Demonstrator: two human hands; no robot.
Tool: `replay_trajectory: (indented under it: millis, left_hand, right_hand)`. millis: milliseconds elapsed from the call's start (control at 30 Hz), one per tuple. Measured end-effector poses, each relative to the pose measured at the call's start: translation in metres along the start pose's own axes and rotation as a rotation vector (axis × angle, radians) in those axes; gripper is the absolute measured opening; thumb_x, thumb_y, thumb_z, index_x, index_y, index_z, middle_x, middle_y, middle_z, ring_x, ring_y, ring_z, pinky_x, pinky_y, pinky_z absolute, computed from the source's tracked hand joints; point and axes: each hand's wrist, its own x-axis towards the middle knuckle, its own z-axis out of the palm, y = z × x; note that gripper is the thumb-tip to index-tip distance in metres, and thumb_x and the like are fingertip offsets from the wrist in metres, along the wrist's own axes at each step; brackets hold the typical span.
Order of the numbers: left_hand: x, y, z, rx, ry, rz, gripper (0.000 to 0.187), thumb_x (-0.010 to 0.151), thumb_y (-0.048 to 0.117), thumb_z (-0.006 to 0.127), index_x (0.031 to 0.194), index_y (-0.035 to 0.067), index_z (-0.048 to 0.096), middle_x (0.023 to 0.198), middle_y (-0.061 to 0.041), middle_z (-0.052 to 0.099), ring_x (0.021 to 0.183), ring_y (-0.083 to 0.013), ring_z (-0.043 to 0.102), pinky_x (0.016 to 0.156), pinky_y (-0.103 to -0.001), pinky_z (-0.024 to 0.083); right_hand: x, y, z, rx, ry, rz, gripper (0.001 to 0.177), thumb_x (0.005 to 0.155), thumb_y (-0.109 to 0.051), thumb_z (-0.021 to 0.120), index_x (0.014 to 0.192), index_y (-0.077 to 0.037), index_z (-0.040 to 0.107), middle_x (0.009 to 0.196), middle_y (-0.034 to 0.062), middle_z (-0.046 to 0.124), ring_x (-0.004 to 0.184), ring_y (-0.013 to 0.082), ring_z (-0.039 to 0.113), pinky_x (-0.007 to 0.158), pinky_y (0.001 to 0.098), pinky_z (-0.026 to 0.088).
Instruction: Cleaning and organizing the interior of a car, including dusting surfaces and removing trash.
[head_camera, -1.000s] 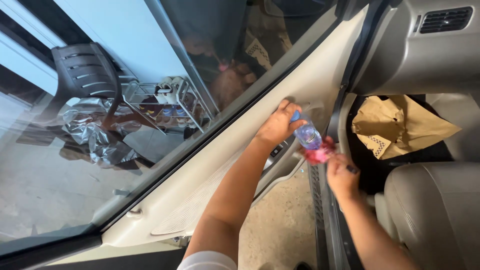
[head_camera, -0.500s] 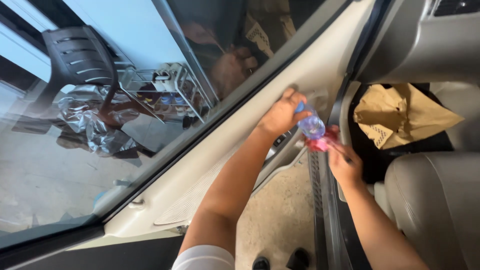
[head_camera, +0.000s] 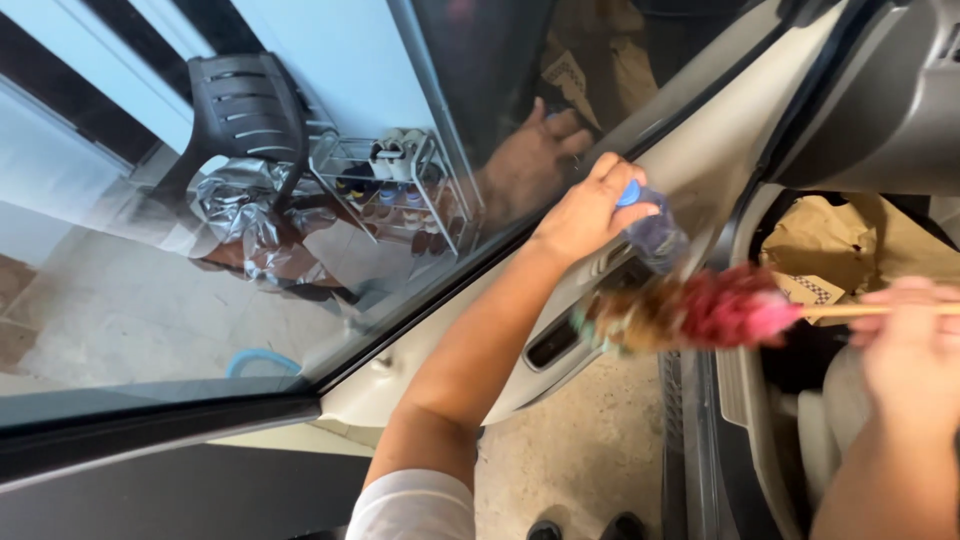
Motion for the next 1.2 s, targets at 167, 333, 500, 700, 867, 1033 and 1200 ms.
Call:
replay_trajectory:
  millis: [167, 333, 500, 700, 867, 1033, 1200]
  left_hand:
    - [-0.004, -0.007, 0.008, -0.038, 0.009, -0.010, 0.039, 0.092, 0.040, 0.072, 0.116, 0.011, 0.062, 0.118, -0.014, 0.057, 0.102, -0.0407, 0.067, 0.087, -0.047, 0.055]
    - [-0.003, -0.025, 0.020, -0.122, 0.104, 0.054, 0.040, 0.091, 0.039, 0.075, 0.114, 0.009, 0.061, 0.110, -0.013, 0.060, 0.101, -0.0374, 0.068, 0.088, -0.043, 0.057]
    - [0.001, -0.023, 0.019, -0.085, 0.079, 0.015, 0.039, 0.085, 0.038, 0.079, 0.108, 0.009, 0.065, 0.108, -0.013, 0.062, 0.098, -0.0368, 0.068, 0.085, -0.043, 0.056]
    - [0.004, -0.019, 0.014, -0.108, 0.055, -0.054, 0.040, 0.088, 0.039, 0.079, 0.111, 0.010, 0.065, 0.113, -0.013, 0.063, 0.102, -0.0352, 0.067, 0.088, -0.042, 0.055]
    - [0.004, -0.022, 0.016, -0.195, 0.048, -0.082, 0.042, 0.080, 0.038, 0.083, 0.108, 0.010, 0.068, 0.110, -0.011, 0.066, 0.103, -0.0307, 0.069, 0.090, -0.040, 0.056]
    - [0.002, -0.020, 0.013, -0.147, 0.041, -0.078, 0.041, 0.081, 0.038, 0.083, 0.107, 0.010, 0.068, 0.110, -0.011, 0.065, 0.103, -0.0316, 0.067, 0.090, -0.040, 0.056]
    - [0.005, -0.022, 0.016, -0.148, 0.020, -0.072, 0.042, 0.081, 0.037, 0.083, 0.108, 0.010, 0.067, 0.109, -0.012, 0.064, 0.102, -0.0335, 0.066, 0.089, -0.042, 0.054]
  right_hand:
    - [-0.067, -0.075, 0.115, -0.039, -0.358, -0.069, 0.019, 0.108, -0.011, 0.065, 0.093, 0.001, 0.067, 0.075, 0.0052, 0.064, 0.064, 0.0099, 0.060, 0.059, 0.0245, 0.051]
    - [-0.053, -0.090, 0.133, -0.080, -0.462, -0.076, 0.023, 0.108, -0.016, 0.064, 0.092, 0.000, 0.068, 0.074, 0.0046, 0.065, 0.062, 0.0096, 0.060, 0.058, 0.0249, 0.050]
    - [-0.042, -0.081, 0.147, 0.018, -0.660, 0.049, 0.018, 0.101, -0.017, 0.065, 0.093, -0.002, 0.068, 0.074, 0.0038, 0.068, 0.063, 0.0101, 0.065, 0.058, 0.0246, 0.055]
    - [-0.058, -0.118, 0.151, -0.552, -0.515, -0.230, 0.022, 0.103, -0.028, 0.066, 0.107, -0.007, 0.073, 0.085, 0.0083, 0.075, 0.072, 0.0180, 0.072, 0.069, 0.0338, 0.058]
    - [-0.141, -0.117, 0.173, -0.414, -0.927, -0.622, 0.025, 0.088, -0.032, 0.073, 0.093, -0.008, 0.068, 0.089, 0.0095, 0.072, 0.081, 0.0291, 0.072, 0.072, 0.0410, 0.058]
    - [-0.098, -0.127, 0.173, -0.491, -0.835, -0.492, 0.010, 0.098, -0.024, 0.063, 0.095, -0.016, 0.068, 0.092, 0.0062, 0.074, 0.083, 0.0282, 0.074, 0.075, 0.0397, 0.060]
    - [-0.109, -0.118, 0.179, -0.731, -0.969, -0.568, 0.010, 0.084, -0.017, 0.067, 0.093, -0.012, 0.068, 0.092, 0.0146, 0.070, 0.085, 0.0342, 0.069, 0.073, 0.0446, 0.058]
